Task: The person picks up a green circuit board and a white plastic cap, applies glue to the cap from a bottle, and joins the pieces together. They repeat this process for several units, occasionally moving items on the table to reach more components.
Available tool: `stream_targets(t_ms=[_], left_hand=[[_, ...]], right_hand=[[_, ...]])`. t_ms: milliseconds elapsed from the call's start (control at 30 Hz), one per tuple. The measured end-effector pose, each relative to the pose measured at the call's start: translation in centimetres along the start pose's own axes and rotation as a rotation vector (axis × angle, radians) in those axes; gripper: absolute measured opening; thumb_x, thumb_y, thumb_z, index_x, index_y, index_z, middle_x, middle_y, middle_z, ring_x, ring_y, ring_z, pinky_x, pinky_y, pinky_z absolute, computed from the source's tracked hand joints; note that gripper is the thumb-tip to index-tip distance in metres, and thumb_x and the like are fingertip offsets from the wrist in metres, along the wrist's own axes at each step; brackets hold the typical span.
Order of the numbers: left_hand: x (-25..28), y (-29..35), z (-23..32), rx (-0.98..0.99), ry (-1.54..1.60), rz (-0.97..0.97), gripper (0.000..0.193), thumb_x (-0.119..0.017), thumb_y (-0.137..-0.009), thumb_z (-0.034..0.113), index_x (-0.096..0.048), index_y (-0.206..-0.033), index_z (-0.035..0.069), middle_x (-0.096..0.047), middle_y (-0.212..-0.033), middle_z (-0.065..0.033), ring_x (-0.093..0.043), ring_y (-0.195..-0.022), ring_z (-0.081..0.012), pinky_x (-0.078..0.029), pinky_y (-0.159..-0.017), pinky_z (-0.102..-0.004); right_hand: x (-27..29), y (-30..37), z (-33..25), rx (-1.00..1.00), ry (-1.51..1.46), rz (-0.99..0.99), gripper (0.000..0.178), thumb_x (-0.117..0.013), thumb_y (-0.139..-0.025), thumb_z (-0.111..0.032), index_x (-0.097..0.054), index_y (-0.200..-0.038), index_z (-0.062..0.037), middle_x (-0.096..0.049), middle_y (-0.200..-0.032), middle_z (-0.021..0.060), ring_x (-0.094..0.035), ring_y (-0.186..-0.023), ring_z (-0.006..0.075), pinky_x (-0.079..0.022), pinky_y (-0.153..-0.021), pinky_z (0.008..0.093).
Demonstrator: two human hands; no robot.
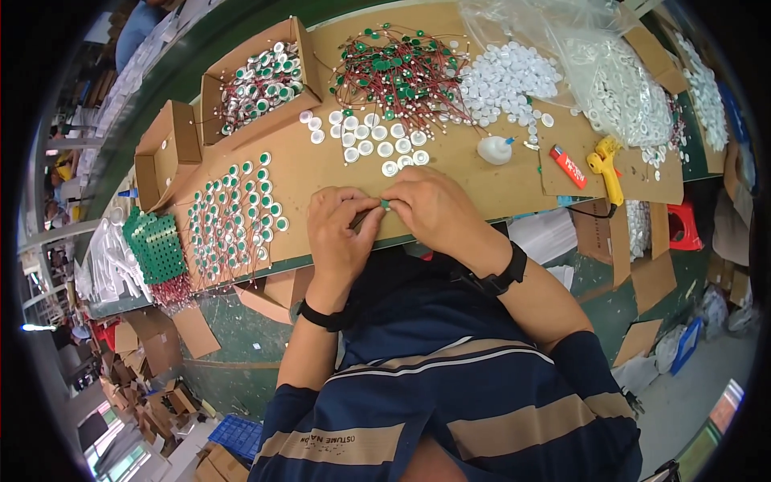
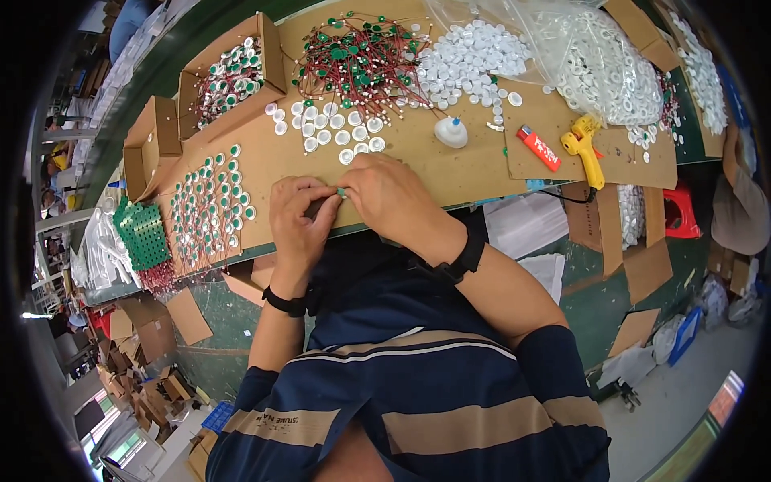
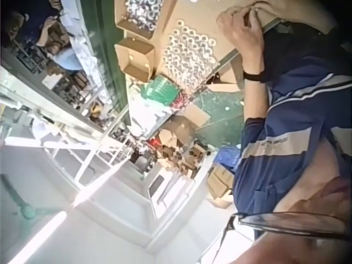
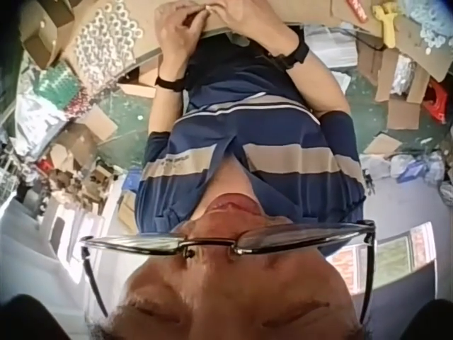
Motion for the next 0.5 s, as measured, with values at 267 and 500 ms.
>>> stream_targets(t_ms=[267,500], left_hand=[[-0.3,0.4,0.5,-0.112,-0.023,-0.019,0.022,-0.093,-0.082,0.005,-0.085,-0.101,0.011,-0.076,-0.103,-0.0028,-0.07,-0.107,-0.0306,-0.053,-0.096,-0.0449],[0.1,0.1,1.9,-0.195,-0.11,-0.06,0.025,-0.091,-0.084,0.004,-0.084,-0.107,0.011,-0.076,-0.104,-0.0032,-0.071,-0.107,-0.0299,-0.055,-0.093,-0.0442]], right_hand=[[-0.1,0.0,0.2,-0.006,-0.031,0.009,0.014,-0.075,-0.098,-0.009,-0.084,-0.107,-0.0023,-0.075,-0.103,0.015,-0.072,-0.104,0.0392,-0.058,-0.093,0.0511],[0.1,-0.1,0.6,0.001,-0.027,-0.01,0.014,-0.076,-0.096,-0.007,-0.082,-0.108,-0.0012,-0.078,-0.107,0.0148,-0.074,-0.105,0.0388,-0.059,-0.093,0.0498]])
Point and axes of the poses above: each hand's wrist, its own y-axis away from the middle knuckle, its own x-axis out of the back of the hand, z = x × y, the point moved 7 cm from there along -y, towards the middle knuckle
